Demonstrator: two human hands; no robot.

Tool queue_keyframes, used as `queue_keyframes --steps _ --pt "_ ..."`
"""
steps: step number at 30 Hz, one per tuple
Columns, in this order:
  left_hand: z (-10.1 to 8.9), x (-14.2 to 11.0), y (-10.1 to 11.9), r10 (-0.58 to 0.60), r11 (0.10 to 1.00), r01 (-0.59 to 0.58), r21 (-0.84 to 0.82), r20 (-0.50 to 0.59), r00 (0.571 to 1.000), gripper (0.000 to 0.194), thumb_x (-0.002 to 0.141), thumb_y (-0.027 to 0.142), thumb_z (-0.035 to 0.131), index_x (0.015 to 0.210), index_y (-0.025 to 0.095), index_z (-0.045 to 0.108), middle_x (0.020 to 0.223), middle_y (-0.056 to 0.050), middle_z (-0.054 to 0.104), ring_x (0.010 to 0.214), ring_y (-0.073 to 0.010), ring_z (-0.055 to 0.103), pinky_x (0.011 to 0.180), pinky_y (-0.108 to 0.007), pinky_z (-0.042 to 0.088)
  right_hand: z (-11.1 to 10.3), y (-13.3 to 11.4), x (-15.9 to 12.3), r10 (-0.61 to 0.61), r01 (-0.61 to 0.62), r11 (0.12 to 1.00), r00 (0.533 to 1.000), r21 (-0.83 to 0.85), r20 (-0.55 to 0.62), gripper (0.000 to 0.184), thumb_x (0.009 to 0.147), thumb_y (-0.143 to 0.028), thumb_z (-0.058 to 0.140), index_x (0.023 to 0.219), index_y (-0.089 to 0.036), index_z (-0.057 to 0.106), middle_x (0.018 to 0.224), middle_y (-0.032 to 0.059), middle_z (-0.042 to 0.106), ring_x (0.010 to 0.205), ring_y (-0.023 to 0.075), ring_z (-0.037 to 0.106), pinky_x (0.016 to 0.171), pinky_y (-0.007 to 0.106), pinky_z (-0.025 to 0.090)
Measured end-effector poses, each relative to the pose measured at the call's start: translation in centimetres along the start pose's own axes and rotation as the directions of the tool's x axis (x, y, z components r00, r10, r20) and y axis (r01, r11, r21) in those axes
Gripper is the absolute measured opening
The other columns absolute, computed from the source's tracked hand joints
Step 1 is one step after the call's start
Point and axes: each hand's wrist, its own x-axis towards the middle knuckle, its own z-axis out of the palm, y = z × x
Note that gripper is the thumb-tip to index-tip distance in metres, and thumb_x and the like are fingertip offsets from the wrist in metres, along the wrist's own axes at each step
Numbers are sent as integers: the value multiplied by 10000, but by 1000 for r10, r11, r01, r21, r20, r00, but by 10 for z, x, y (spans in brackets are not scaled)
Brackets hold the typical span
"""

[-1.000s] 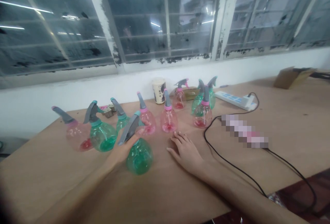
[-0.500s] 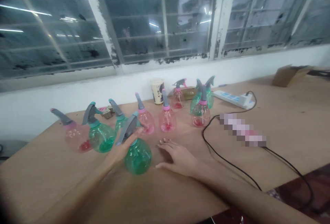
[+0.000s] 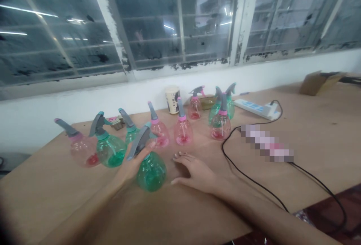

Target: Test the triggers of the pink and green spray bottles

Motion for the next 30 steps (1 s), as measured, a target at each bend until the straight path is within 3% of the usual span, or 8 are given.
queue_keyframes --steps 8,12,17,21,30 --pt "1 1 3 -28 1000 28 -5 -2 1000 282 814 400 546 1021 223 617 1074 -34 659 1021 -222 592 924 -355 444 0 1 0 -15 16 1000 1000 12 -25 668 758 -566 629 1313 -221 491 1366 95 511 1304 262 419 1097 471 320" --pt "0 0 4 -31 999 31 13 -3 1000 288 809 396 553 1028 220 618 1044 -31 657 947 -209 602 891 -347 456 0 0 0 -15 16 1000 1000 14 -25 663 757 -564 631 1303 -212 500 1364 100 513 1303 264 420 1096 471 321" --pt "-1 -5 8 -44 993 54 101 -92 995 206 796 411 555 808 226 644 694 15 609 624 -152 542 637 -275 479 0 0 0 -4 4 1000 1000 18 -22 683 747 -568 640 1309 -209 493 1365 99 512 1305 258 417 1103 460 314" --pt "-3 -6 9 -56 992 66 112 -92 994 204 775 403 575 686 223 609 584 27 535 553 -141 492 547 -257 437 -1 -1 0 3 -3 1000 1000 19 -16 667 752 -557 641 1302 -207 500 1359 101 518 1298 257 427 1093 458 328" --pt "3 -4 2 -27 996 35 85 -94 995 303 813 416 561 1053 257 656 848 -22 670 766 -205 614 722 -328 504 -2 -2 -1 46 -45 998 999 38 -26 681 732 -557 656 1296 -208 500 1365 115 506 1293 276 431 1084 482 327"
